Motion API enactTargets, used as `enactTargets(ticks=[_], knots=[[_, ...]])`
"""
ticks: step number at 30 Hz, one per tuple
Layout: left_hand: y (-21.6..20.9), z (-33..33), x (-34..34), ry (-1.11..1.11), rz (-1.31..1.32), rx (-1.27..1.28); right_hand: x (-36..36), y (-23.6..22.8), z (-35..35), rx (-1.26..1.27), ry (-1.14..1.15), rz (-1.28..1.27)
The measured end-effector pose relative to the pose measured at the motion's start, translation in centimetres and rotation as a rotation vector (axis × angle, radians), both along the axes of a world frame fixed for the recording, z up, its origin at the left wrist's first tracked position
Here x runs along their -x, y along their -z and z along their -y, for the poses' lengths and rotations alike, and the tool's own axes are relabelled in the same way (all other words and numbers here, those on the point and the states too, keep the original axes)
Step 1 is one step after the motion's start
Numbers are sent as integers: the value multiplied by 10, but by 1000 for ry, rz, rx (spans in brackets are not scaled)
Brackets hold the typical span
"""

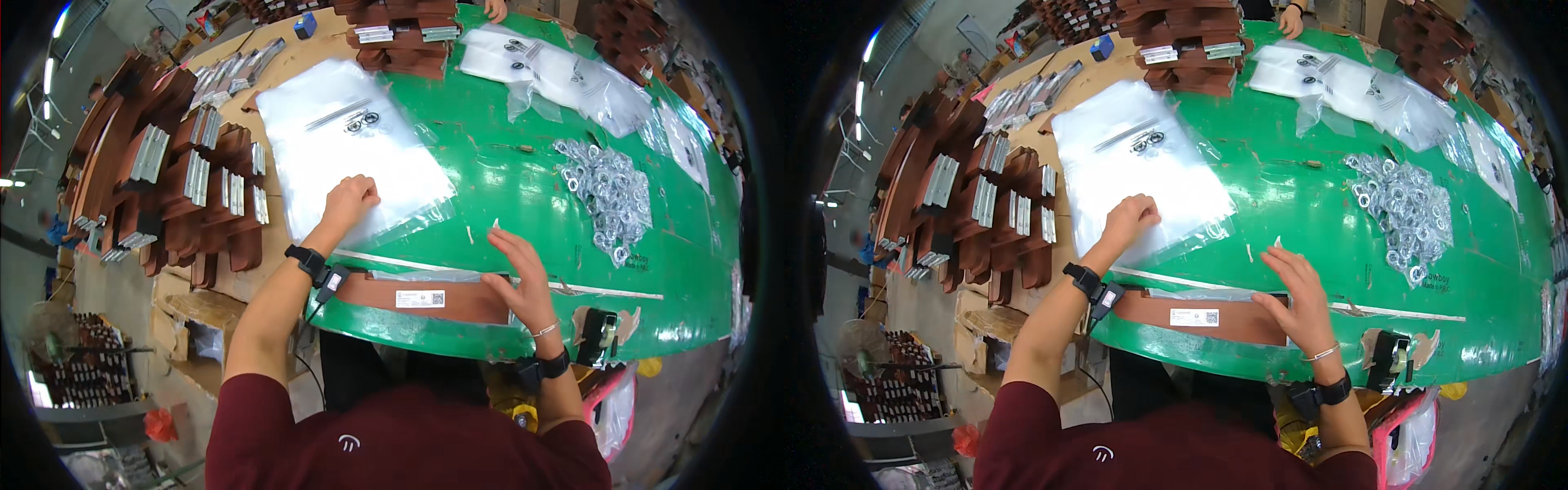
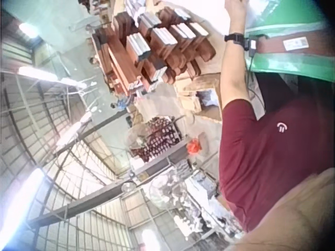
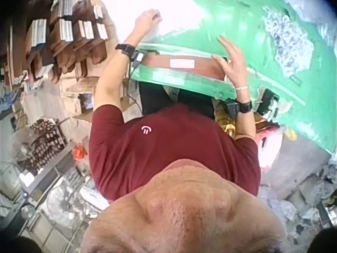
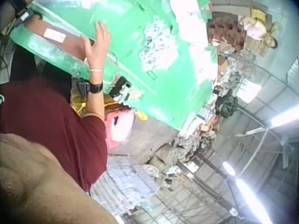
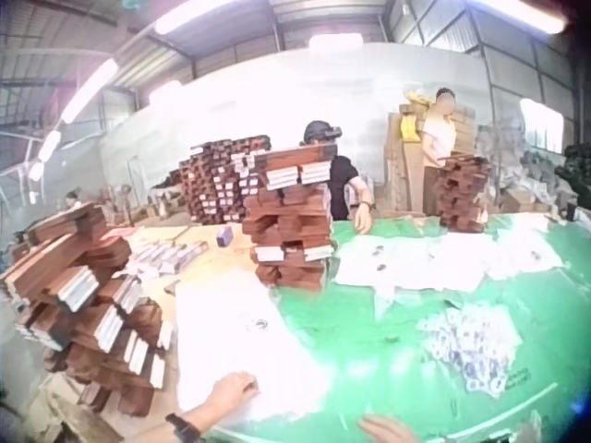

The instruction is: The recorder is placing wooden furniture parts into plastic bags and sealing them with tape.

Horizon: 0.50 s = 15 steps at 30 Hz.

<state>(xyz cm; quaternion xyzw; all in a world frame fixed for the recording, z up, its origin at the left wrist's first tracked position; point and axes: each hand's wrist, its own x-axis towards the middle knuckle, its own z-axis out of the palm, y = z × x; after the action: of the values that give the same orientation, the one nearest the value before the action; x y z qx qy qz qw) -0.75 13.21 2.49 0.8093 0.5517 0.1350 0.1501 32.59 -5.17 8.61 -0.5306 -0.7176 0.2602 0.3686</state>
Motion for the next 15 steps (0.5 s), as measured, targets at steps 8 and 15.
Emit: enactTargets(ticks=[8, 15], knots=[[-20, 0, -20, 51, 39, 57, 5, -3, -19, -33, -25, -78], [-13, 16, -35, 116, 30, -179, -2, -13, -10, -7, -21, -111]])
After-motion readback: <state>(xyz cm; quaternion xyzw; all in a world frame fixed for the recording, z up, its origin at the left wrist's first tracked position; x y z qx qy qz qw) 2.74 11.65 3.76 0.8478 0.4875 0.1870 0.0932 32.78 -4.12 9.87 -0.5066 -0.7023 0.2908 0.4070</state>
